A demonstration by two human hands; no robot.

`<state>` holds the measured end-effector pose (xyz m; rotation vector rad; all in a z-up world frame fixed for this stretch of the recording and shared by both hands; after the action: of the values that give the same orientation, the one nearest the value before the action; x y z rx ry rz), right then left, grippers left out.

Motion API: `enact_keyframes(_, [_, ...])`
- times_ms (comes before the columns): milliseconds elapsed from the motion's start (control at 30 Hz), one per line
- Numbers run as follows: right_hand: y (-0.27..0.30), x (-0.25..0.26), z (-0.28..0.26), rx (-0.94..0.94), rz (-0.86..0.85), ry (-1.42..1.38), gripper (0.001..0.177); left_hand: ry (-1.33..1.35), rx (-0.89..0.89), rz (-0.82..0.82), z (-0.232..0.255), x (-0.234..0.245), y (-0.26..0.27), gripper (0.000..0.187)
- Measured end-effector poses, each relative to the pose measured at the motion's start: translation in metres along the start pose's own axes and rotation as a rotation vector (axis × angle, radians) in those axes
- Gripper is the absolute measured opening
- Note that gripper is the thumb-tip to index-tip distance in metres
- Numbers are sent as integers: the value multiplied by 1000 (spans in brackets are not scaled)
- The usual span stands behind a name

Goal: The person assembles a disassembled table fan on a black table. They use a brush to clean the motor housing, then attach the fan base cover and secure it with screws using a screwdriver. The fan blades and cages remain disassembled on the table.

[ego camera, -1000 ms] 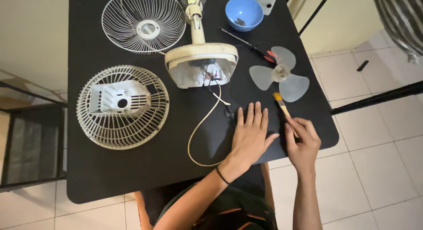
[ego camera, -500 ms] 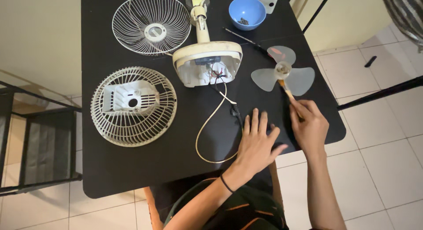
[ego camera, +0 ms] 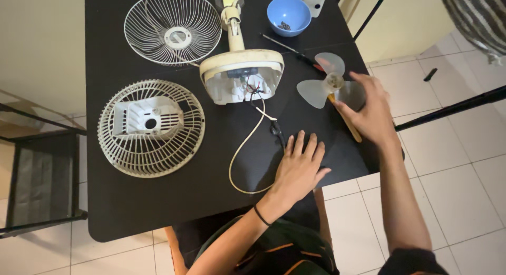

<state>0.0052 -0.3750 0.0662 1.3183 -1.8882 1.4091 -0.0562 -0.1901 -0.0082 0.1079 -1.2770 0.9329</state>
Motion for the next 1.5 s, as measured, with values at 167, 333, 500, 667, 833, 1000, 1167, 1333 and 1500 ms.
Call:
enact_keyframes(167, [-20, -24, 30, -63, -120, 7, 72, -98, -18, -40, 1, -2, -7, 55])
enact_keyframes(333, [-8, -26, 60, -200, 33, 99, 54, -149, -60, -53, 4, -2, -6, 52])
enact_keyframes(500, [-7, -29, 54, -179, 39, 130, 48, -55, -81, -28, 9, 4, -3, 51])
enact_keyframes(667, [8, 0, 0, -31, 127, 208, 44, -54, -18, 27, -16, 30, 14, 51])
enact_keyframes(833, [50, -2, -53, 20, -125, 131, 59, -81, 68, 72, -46, 47, 33, 48])
enact_keyframes(1000, [84, -18, -85, 10, -377, 71, 85, -61, 66, 127, -51, 56, 33, 46])
enact_keyframes(1167, [113, -20, -103, 79, -431, 45, 98, 92, 24, 109, -45, 56, 36, 49])
enact_keyframes(1333, [137, -15, -107, 44, -452, 94, 71, 142, 32, 72, -43, 55, 38, 46])
enact_keyframes(1500, [146, 4, -100, 84, -394, 53, 48, 165, 2, 60, -37, 63, 37, 46])
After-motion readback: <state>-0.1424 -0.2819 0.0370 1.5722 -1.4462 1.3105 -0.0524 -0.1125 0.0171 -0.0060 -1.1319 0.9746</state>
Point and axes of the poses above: each hand's wrist, its own y-axis away from the middle knuckle, its own x-axis out of the back of the hand, z = x × y, the point moved 6 cm from there along -y, towards the middle knuckle
